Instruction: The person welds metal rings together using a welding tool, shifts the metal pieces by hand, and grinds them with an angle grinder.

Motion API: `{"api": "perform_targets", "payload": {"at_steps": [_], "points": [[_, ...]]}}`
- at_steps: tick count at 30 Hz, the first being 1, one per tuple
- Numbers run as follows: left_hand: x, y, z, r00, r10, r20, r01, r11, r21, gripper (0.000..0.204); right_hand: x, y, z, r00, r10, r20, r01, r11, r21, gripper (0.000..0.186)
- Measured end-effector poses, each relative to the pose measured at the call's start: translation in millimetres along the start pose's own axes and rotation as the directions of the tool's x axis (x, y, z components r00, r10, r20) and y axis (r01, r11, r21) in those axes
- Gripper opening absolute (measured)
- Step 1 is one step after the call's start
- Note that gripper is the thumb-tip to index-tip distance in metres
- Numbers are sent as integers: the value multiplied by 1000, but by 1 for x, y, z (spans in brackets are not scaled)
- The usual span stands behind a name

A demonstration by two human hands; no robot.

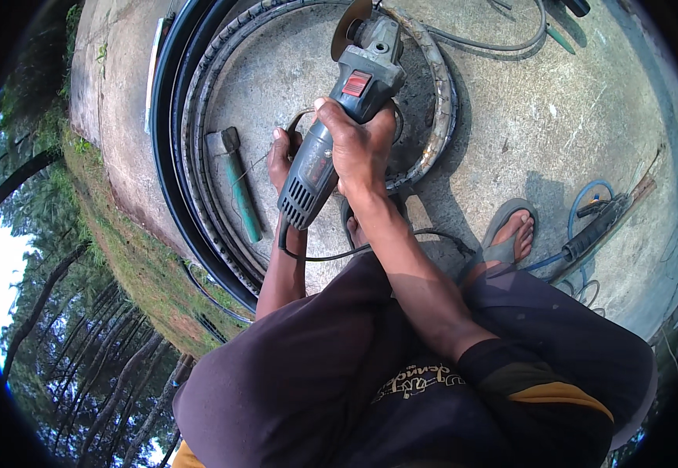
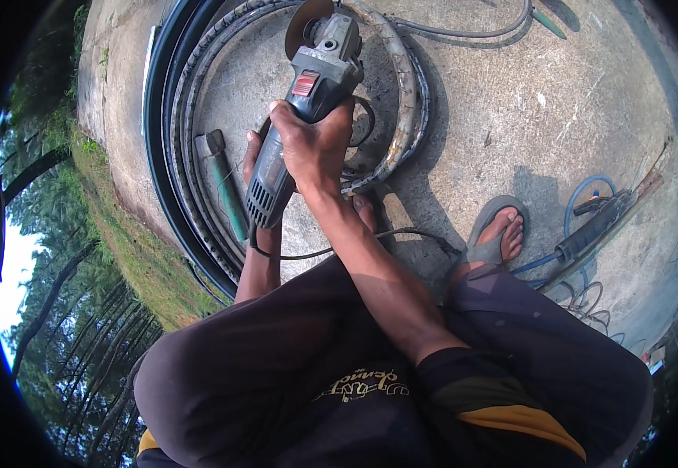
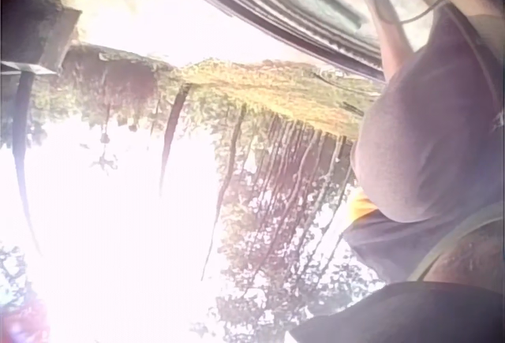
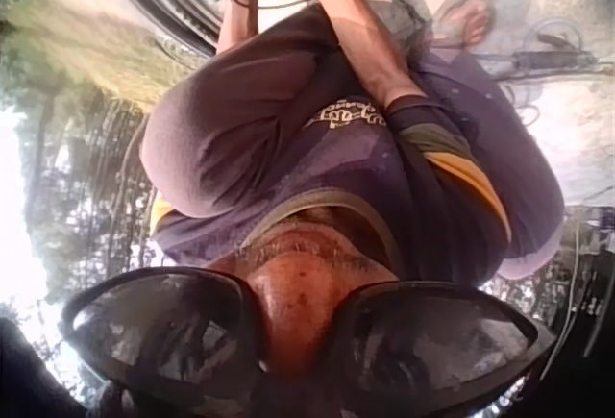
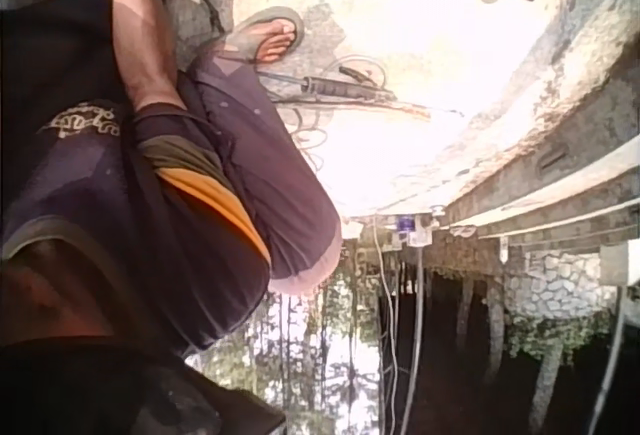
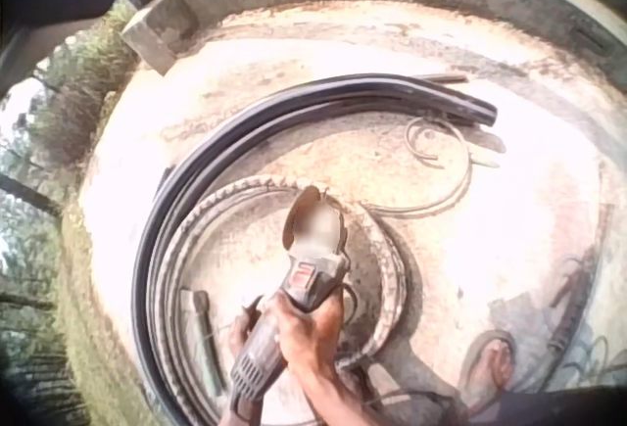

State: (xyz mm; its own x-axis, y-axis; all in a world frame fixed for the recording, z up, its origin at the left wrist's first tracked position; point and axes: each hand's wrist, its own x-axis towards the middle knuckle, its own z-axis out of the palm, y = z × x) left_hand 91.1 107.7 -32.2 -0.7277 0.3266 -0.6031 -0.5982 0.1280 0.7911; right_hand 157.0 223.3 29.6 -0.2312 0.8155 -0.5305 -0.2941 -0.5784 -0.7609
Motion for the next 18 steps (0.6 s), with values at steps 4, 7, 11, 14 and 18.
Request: {"api": "perform_targets", "payload": {"at_steps": [4, 7, 11, 14, 18], "points": [[-3, -1, 5, 1000, 18, 0, -18, 1000, 10, 46, 3, 12, -3, 1000, -15, -17, 15, 1000, 20, 32], [5, -9, -8, 999, 39, 34, -38, 999, -13, 46, 0, 6, -1, 999, -25, -23, 26, 999, 43, 31], [19, -15, -33, 974, -15, 227, 31, 997, -68, 54, 5, 14, 0, 999, 8, -43, -8, 1000, -2, 28], [15, -14, -28, 976, -41, 213, 60, 995, -82, 54, 7, 12, 0, 999, 43, -34, -41, 998, 45, 28], [10, -8, -26, 977, -25, 212, 51, 992, -116, 54, 10, 8, 8, 999, -10, -46, 14, 997, 74, 28]]}}
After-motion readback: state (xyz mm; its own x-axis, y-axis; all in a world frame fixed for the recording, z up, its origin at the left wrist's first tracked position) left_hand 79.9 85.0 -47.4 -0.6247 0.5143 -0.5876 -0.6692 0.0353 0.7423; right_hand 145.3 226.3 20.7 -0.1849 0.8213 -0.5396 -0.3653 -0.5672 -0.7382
